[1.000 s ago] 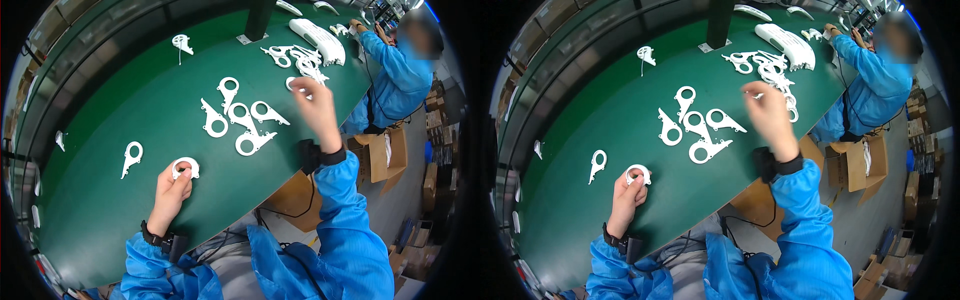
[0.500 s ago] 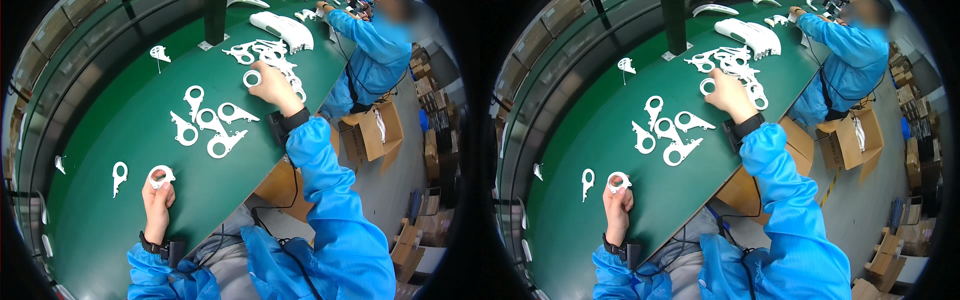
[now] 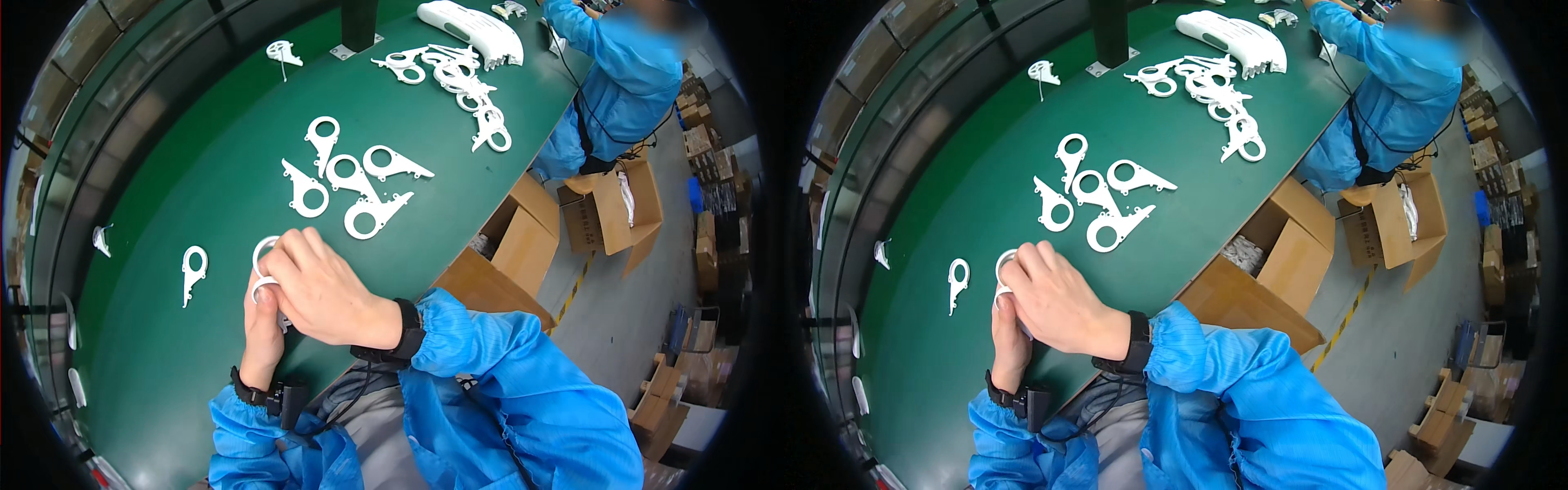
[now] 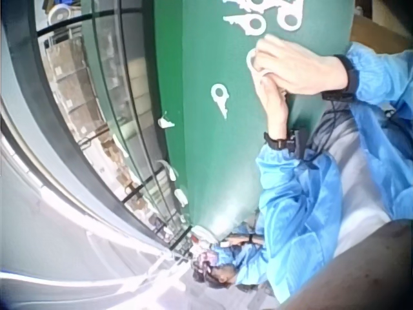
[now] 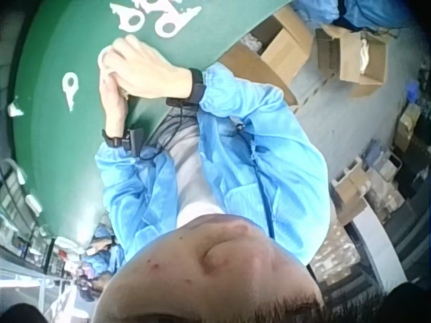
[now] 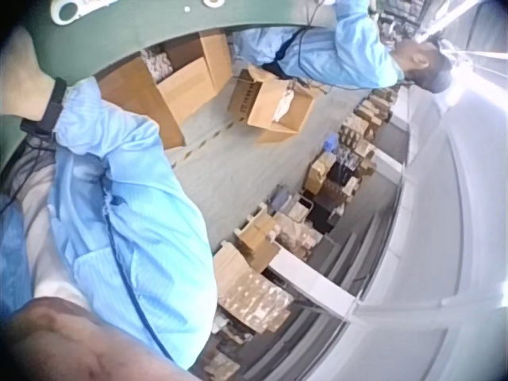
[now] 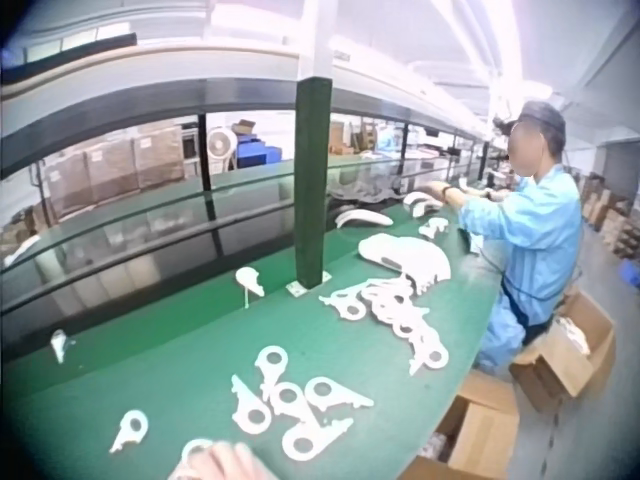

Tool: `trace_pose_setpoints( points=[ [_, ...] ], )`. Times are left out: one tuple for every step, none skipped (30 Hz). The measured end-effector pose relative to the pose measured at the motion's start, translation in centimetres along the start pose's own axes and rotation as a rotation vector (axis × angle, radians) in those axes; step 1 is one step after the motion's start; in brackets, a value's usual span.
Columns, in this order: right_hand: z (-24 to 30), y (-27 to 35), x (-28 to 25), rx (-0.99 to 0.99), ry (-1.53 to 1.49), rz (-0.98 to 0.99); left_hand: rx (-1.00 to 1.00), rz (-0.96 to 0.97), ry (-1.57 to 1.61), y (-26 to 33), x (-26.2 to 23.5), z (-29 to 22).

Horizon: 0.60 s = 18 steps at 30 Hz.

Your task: Assembling small white plastic components on a production line.

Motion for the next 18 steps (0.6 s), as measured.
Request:
trace_pose_setpoints(
  points=[
    [-0.4,0.2,-0.3,-0.041,0.072,0.040,-0.106,0.080,0.005,0.2,0.2,-0.9],
    [-0.5,0.3,-1.1,-0.037,0.078,0.045,-0.212,0.161,0.011,0.4,0.5,-1.2],
    [-0.2,0.0,-1.9,-0.021,-0.098,0.110,-0.208,0.157,0.014,0.3,0.2,-1.1],
    [0.0,-0.1,-2.5,-0.004,-0.274,0.175,-0.213,0.133,0.075,0.1,-0.1,-0.7],
    [-0.3,0.1,-2.9,-0.011,-0.417,0.212,-0.219,0.108,0.138,-0.1,-0.4,-0.3],
    [-0.6,0.1,-3.8,-0.008,-0.404,0.211,-0.228,0.096,0.206,-0.4,-0.4,0.0],
    [-1.2,0.1,-4.8,-0.055,-0.271,0.141,-0.273,-0.041,0.235,-0.4,0.7,-0.8],
    [-1.8,0.0,-6.0,-0.102,-0.137,0.074,-0.276,-0.036,0.245,-0.5,0.6,-0.4],
    [-2.2,-0.6,-8.9,-0.040,-0.082,0.049,-0.250,0.023,0.253,-0.2,1.3,-0.5],
    [-3.0,-1.4,-10.8,0.019,-0.037,0.015,-0.220,0.083,0.247,-0.1,0.9,-0.3],
    [-4.8,-1.7,-12.1,0.107,-0.087,-0.116,-0.208,0.063,0.186,0.0,1.1,-0.4],
    [-7.0,-2.0,-14.8,0.227,-0.143,-0.237,-0.212,0.068,0.200,0.1,1.7,-0.4],
    [-8.7,-2.5,-17.8,0.318,-0.132,-0.342,-0.183,0.094,0.168,0.0,1.9,-0.3],
    [-11.6,-2.7,-21.3,0.313,-0.031,-0.426,-0.153,0.115,0.136,0.0,2.1,-0.2],
    [-14.0,-2.8,-24.2,0.324,0.041,-0.485,-0.152,0.120,0.145,0.0,2.1,0.0],
    [-15.4,-2.8,-27.6,0.338,0.119,-0.537,-0.154,0.116,0.156,0.3,2.8,-0.2],
    [-16.6,-2.5,-29.6,0.394,0.234,-0.525,-0.174,0.115,0.184,0.4,2.8,0.1],
    [-17.5,-2.3,-30.5,0.446,0.342,-0.510,-0.190,0.108,0.208,0.5,2.5,0.2]
  ],
)
Point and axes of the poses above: each hand's wrist, its own y-axis away from the middle knuckle, its own x-axis out of the palm, z = x × y, the point moved 1 cm from there along -y, towards the middle knuckle, and after that the axes turned 5 degrees about -z, right-handed, at the moved point
